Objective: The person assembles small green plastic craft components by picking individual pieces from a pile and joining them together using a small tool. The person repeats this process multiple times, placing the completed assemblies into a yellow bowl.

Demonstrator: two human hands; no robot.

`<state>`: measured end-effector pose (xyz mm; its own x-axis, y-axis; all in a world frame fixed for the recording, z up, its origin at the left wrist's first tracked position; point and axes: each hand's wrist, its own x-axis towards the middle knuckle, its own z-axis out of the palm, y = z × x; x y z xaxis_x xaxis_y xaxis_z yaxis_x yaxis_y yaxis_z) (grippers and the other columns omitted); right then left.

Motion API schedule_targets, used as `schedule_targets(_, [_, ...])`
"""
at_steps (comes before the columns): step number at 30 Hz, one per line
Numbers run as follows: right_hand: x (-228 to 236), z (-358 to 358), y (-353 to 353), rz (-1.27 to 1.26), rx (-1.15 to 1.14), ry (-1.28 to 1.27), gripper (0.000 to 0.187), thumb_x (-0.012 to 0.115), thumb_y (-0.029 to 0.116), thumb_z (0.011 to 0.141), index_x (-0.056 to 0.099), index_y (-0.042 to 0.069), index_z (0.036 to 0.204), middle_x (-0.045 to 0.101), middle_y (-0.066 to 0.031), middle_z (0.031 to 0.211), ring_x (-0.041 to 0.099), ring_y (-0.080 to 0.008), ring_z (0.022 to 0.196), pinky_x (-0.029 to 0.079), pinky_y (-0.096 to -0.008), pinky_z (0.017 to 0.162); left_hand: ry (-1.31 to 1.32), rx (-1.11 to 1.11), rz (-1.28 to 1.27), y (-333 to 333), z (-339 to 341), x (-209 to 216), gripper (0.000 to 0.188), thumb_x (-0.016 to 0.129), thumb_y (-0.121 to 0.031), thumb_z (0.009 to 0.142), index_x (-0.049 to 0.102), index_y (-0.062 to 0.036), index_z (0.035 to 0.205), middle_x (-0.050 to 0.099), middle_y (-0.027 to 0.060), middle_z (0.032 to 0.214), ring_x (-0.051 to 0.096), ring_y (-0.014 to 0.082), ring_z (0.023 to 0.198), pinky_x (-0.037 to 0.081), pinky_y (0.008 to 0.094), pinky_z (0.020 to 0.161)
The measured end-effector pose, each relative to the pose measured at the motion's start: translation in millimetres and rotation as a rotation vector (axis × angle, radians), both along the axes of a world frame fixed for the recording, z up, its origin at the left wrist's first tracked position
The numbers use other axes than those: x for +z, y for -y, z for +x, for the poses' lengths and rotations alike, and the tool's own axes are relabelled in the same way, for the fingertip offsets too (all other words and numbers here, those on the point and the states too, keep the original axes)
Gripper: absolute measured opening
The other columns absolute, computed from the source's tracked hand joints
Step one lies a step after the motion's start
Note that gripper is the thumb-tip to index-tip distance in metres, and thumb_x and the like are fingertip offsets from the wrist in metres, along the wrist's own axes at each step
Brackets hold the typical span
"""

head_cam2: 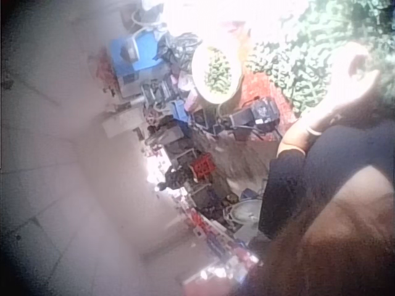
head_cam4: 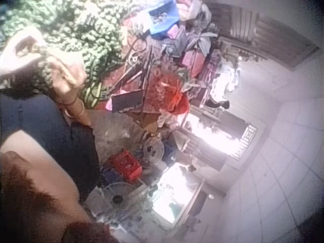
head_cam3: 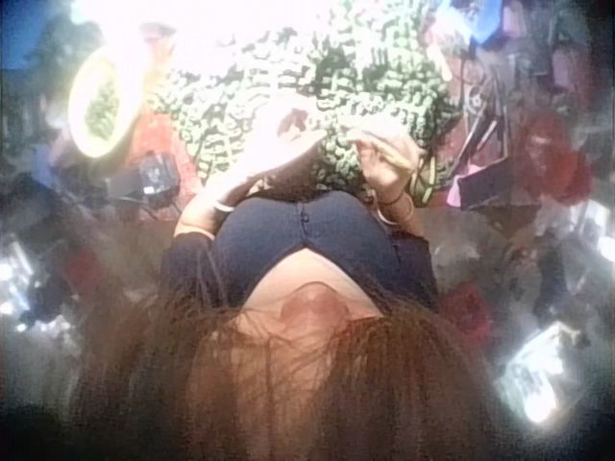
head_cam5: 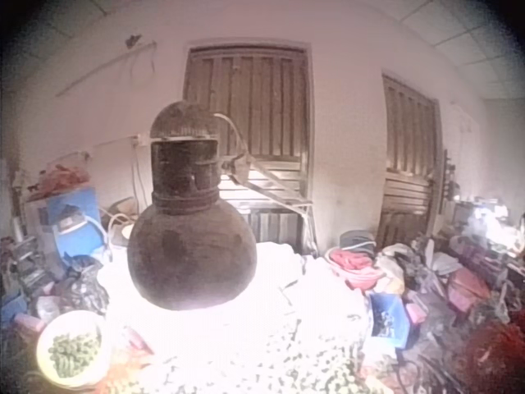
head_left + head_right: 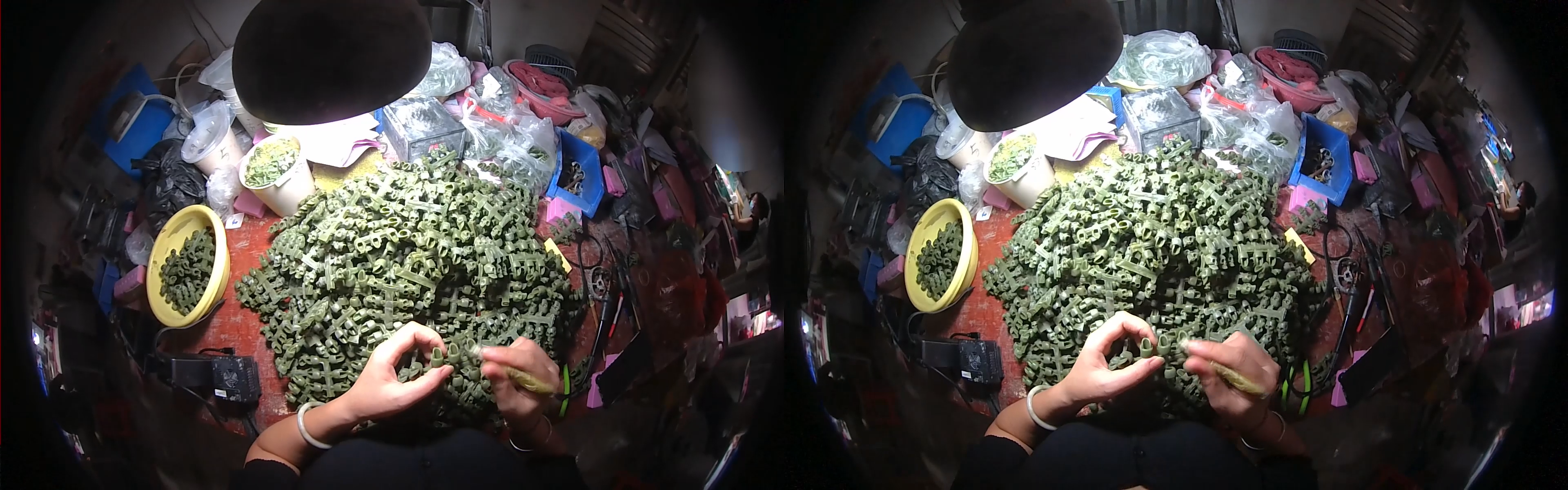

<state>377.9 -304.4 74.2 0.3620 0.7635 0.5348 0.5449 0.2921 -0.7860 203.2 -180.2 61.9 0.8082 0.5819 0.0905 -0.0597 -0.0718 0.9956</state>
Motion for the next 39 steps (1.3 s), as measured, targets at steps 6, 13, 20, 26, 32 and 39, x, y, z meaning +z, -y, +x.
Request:
schedule_targets(6, [-1,1,-1,0.112,-0.02,0.083,0.021,0.076,0.015,0.087,0.072,0.003,0.103,0.068,-0.0065,0.079,0.051,-0.0117,0.054,0.039,-0.0246,0.048,-0.002,0.023,-0.031,-1,1,1,0.025,0.073,-0.002,0.083,0.058,-0.0048,0.103,0.058,0.0014,0.099,0.055,0.0088,0.09,0.045,0.0246,0.084])
schedule_targets(13, [6,1,-5,-0.172,-0.043,-0.101,0.029,0.076,0.008,0.085,0.067,0.001,0.112,0.068,-0.0095,0.092,0.064,-0.0156,0.072,0.051,-0.0252,0.064,-0.018,0.086,-0.07,3,0,3,0.028,0.074,-0.002,0.083,0.057,-0.0053,0.106,0.057,0.002,0.101,0.055,0.0092,0.094,0.044,0.0251,0.087])
schedule_targets(20, [-3,1,-4,-0.217,0.148,-0.335,0.034,0.077,-0.001,0.08,0.067,0.002,0.113,0.067,-0.01,0.098,0.065,-0.0189,0.087,0.051,-0.0279,0.077,0.103,-0.252,-0.534,-7,0,1,0.045,0.074,-0.016,0.088,0.049,-0.0052,0.124,0.056,0.0062,0.114,0.055,0.0113,0.097,0.048,0.0276,0.084])
schedule_targets(26, [-2,0,-10,-0.16,0.266,-0.264,0.031,0.075,0.002,0.083,0.068,0.004,0.113,0.067,-0.0094,0.102,0.062,-0.0218,0.092,0.051,-0.0311,0.081,0.038,-0.407,-0.551,-8,-4,-7,0.049,0.072,-0.022,0.09,0.052,-0.0056,0.132,0.054,0.0045,0.125,0.053,0.0124,0.11,0.047,0.028,0.091])
schedule_targets(32, [-4,2,-1,0.003,0.063,-0.177,0.027,0.067,0.021,0.094,0.069,0.003,0.113,0.069,-0.0107,0.098,0.062,-0.0201,0.083,0.051,-0.0301,0.074,-0.006,-0.226,-0.477,-11,1,17,0.066,0.07,-0.031,0.088,0.043,-0.005,0.142,0.057,0.0114,0.133,0.059,0.0145,0.11,0.05,0.0225,0.072])
schedule_targets(39, [-5,2,-4,0.07,0.154,-0.066,0.023,0.075,0.019,0.086,0.073,0.005,0.104,0.063,-0.0038,0.082,0.056,-0.0171,0.073,0.045,-0.0292,0.064,0.005,-0.135,-0.38,-8,0,15,0.063,0.069,-0.026,0.089,0.042,-0.0048,0.142,0.058,0.0137,0.133,0.06,0.0142,0.106,0.049,0.0219,0.069])
